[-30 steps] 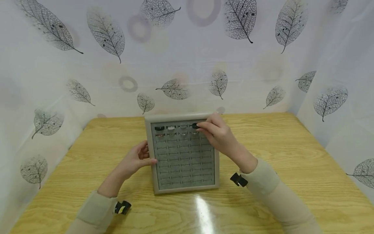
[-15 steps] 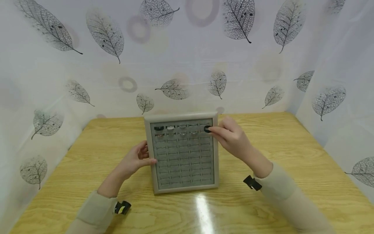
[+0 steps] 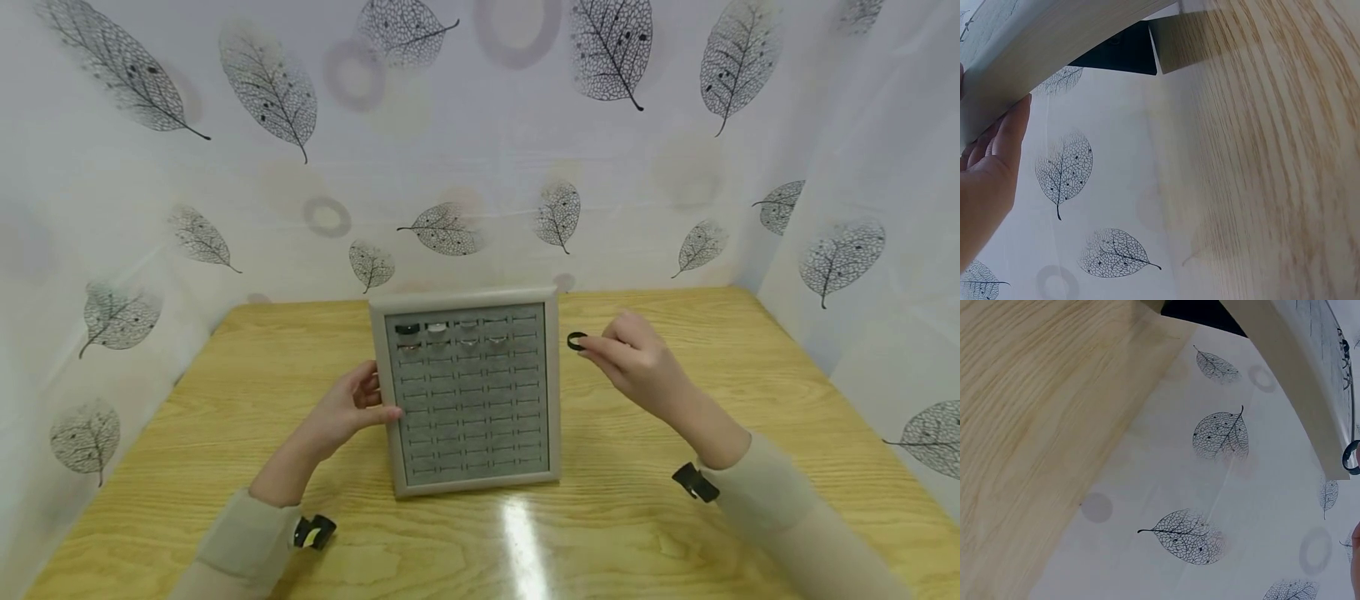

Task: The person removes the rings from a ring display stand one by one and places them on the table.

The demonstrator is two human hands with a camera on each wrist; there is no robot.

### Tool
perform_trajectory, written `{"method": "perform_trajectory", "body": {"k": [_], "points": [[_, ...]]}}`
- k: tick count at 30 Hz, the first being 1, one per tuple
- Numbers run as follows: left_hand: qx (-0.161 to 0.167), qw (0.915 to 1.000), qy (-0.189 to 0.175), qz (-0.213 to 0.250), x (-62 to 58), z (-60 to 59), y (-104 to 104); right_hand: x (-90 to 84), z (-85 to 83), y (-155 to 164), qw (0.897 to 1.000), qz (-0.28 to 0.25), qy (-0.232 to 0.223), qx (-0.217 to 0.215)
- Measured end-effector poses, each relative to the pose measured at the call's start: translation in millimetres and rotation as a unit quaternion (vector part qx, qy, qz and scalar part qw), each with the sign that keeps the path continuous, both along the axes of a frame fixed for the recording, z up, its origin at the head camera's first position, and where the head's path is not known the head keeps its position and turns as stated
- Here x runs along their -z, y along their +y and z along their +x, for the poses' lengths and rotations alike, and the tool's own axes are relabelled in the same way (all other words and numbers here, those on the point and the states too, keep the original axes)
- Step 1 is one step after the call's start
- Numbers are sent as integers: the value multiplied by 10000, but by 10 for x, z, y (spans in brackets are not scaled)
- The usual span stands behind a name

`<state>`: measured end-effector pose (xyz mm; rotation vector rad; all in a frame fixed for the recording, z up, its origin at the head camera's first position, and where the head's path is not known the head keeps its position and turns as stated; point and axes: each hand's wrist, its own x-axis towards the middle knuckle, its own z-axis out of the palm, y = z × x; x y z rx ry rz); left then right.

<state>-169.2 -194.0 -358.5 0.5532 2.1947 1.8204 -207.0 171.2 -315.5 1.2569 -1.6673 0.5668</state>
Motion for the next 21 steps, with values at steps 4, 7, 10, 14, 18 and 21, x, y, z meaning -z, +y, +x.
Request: {"method": "perform_trajectory", "body": {"k": [4, 7, 10, 14, 18, 21], "points": [[-6, 10000, -28, -12, 3, -2, 1, 50, -1, 82, 9999, 101, -16, 99], [8, 10000, -4, -15, 0, -4, 2, 95, -19, 124, 9997, 197, 9, 166], [3, 10000, 20, -28, -3, -4, 3, 149, -45, 160, 9992, 351, 7, 172], [-24, 10000, 23, -54, 1, -5, 7, 240, -90, 199, 9981, 596, -28, 115], [-34, 10000, 32, -57, 2, -4, 9, 352, -149, 232, 9963, 843, -112, 79], [-59, 9999, 35, -83, 0, -3, 10, 434, -182, 261, 9943, 1022, -300, 96]]}}
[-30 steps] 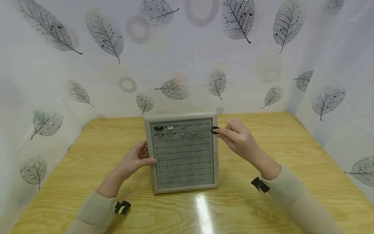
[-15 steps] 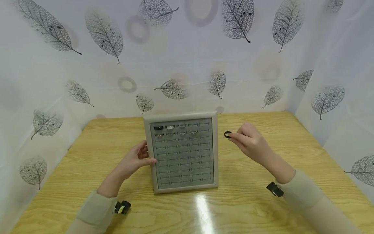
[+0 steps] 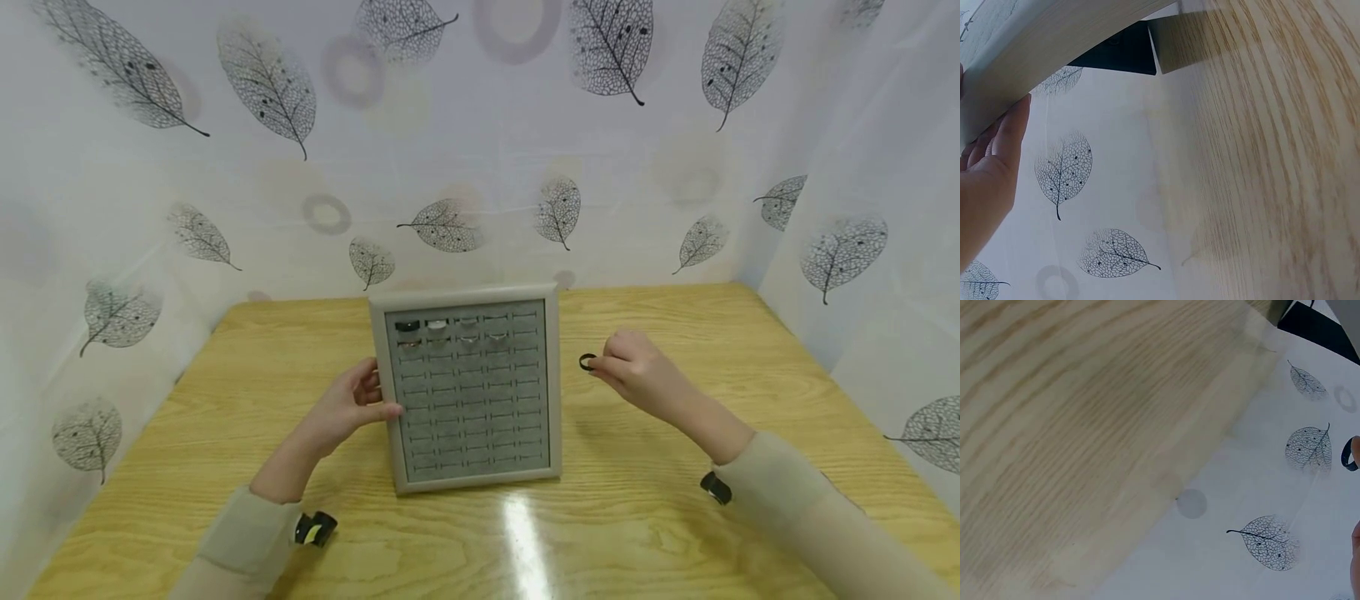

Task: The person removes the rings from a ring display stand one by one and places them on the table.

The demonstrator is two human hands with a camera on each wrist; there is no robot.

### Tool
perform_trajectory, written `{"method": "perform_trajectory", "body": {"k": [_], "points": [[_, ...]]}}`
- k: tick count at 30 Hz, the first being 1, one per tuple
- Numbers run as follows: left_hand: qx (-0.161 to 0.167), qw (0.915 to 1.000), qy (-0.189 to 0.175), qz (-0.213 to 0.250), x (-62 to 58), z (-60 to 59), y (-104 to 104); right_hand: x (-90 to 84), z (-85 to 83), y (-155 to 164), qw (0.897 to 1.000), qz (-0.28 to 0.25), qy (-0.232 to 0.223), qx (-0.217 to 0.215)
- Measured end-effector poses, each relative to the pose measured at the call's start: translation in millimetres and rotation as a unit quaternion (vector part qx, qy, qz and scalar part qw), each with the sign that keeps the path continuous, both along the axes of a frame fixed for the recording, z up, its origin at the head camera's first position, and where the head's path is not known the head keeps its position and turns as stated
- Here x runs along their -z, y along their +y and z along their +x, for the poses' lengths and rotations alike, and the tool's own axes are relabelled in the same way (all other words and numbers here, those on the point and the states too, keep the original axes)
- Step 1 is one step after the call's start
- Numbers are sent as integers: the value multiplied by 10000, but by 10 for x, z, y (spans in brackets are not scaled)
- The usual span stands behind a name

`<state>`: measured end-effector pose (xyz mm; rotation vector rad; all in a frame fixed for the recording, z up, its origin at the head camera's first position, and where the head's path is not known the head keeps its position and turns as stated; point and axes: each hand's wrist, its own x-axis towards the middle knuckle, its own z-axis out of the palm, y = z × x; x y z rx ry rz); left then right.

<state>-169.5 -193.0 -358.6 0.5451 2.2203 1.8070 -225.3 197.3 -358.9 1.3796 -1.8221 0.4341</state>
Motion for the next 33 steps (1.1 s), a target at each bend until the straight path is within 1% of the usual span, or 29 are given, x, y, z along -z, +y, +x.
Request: {"method": "perform_trajectory", "body": {"k": [5, 8, 13, 18, 26, 33], "points": [[15, 10000, 6, 6, -4, -5, 0, 112, -48, 39, 9992, 296, -245, 118], [33, 10000, 10, 46, -1, -7, 0, 174, -69, 59, 9977, 531, -303, 299], [58, 9999, 12, 103, 8, -9, 0, 272, -83, 95, 9926, 949, -440, 623], [48, 9999, 0, 88, 9, -7, -5, 366, -104, 114, 9861, 1275, -656, 834], [83, 9999, 13, 98, 1, -9, -3, 445, -123, 144, 9798, 1636, -774, 851], [90, 9999, 4, 133, 1, -8, 0, 494, -129, 166, 9735, 1866, -871, 992]]}}
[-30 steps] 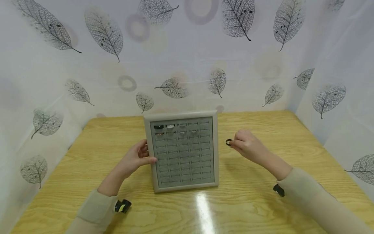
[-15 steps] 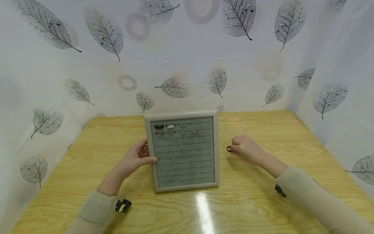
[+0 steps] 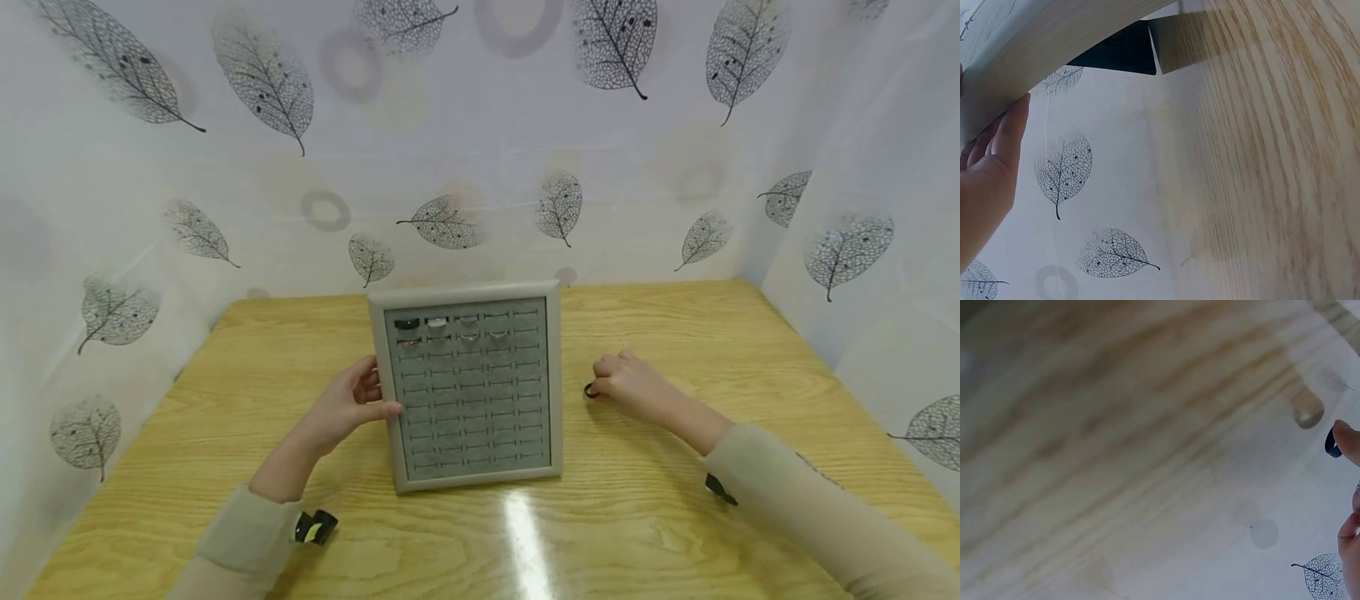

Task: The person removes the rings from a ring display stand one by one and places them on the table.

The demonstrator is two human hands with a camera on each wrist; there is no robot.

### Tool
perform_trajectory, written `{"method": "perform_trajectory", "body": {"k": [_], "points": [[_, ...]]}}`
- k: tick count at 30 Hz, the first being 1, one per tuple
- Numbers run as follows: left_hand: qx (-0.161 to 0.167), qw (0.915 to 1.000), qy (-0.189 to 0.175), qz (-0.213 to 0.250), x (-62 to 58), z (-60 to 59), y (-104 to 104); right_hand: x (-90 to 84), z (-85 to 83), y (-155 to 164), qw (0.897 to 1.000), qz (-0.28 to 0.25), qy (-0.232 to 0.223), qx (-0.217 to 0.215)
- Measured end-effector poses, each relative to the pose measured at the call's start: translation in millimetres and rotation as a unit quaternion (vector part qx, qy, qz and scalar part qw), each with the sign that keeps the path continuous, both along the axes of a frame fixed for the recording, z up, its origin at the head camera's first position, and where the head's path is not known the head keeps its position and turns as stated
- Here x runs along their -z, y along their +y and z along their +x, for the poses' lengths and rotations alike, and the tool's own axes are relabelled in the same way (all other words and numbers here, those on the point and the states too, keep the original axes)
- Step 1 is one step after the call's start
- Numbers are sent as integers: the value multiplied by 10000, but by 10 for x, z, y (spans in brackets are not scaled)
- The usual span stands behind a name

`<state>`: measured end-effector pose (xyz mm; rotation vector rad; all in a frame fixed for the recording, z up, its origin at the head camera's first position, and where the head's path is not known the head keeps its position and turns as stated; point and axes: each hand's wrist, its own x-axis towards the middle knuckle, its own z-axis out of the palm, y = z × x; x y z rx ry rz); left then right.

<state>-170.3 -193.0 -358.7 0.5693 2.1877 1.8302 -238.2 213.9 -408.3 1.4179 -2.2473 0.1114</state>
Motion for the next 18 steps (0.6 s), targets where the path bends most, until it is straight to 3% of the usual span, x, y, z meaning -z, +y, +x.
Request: {"method": "perform_trajectory", "body": {"k": [18], "points": [[-66, 9999, -54, -72, -3, 2, -7, -5, 13, 2, 9980, 477, -293, 288]]}}
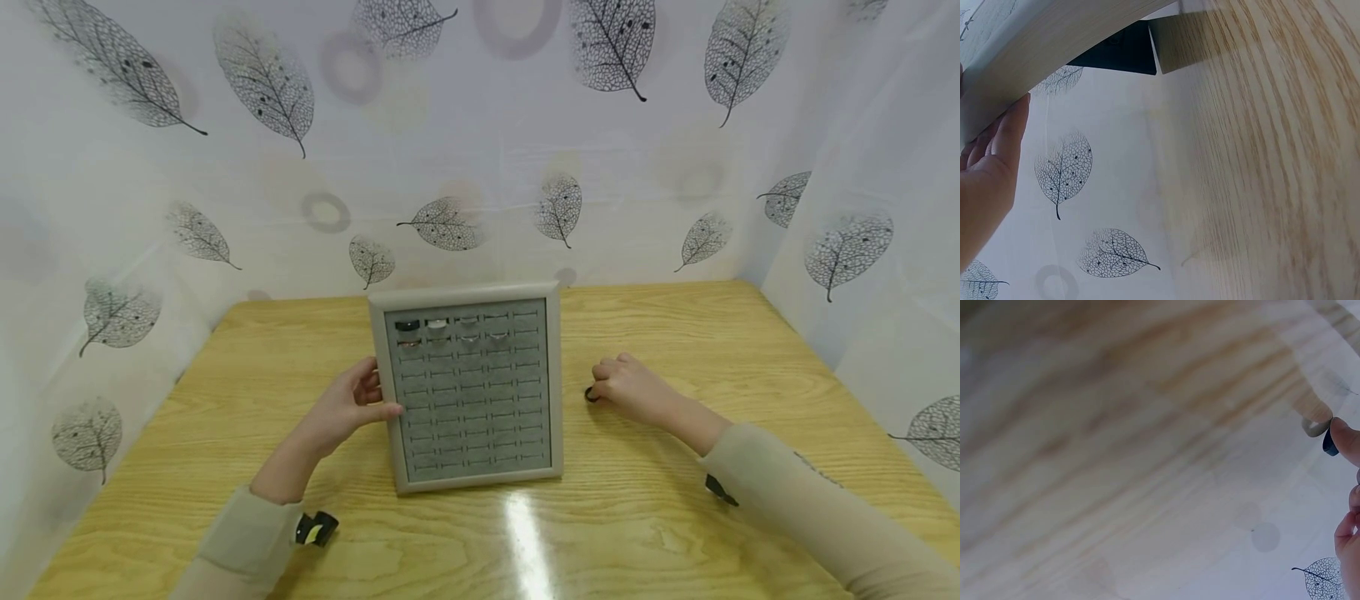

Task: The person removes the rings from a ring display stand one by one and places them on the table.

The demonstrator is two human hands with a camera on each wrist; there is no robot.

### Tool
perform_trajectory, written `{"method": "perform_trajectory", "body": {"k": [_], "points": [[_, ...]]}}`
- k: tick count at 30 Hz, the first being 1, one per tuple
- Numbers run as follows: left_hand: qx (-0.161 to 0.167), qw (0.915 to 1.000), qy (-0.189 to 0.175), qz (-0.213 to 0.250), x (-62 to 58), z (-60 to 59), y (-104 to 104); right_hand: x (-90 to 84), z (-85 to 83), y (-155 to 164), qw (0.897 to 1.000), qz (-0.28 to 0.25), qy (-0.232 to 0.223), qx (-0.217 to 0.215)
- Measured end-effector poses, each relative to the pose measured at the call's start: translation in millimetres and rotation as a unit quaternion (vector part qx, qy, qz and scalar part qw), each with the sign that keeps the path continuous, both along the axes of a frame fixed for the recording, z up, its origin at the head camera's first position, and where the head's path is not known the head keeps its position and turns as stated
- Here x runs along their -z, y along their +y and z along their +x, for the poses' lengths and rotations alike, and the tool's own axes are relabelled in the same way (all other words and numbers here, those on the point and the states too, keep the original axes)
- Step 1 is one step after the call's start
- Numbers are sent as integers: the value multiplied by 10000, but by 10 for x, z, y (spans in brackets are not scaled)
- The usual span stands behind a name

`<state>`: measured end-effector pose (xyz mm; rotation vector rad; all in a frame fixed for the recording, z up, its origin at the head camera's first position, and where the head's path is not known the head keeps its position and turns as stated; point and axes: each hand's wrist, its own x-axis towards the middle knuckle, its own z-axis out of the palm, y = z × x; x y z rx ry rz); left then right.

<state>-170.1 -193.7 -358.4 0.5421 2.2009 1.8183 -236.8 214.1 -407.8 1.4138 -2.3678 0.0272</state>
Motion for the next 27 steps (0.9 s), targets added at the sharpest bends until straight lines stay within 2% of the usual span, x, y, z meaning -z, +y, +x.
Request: {"method": "perform_trajectory", "body": {"k": [19, 27], "points": [[-83, 9998, -151, -94, -21, 11, -1, 7, 7, 24, 9999, 125, -64, 1], [-34, 9999, -110, -19, -15, 6, 6, 2, 21, 27, 9998, 180, -91, 53]]}}
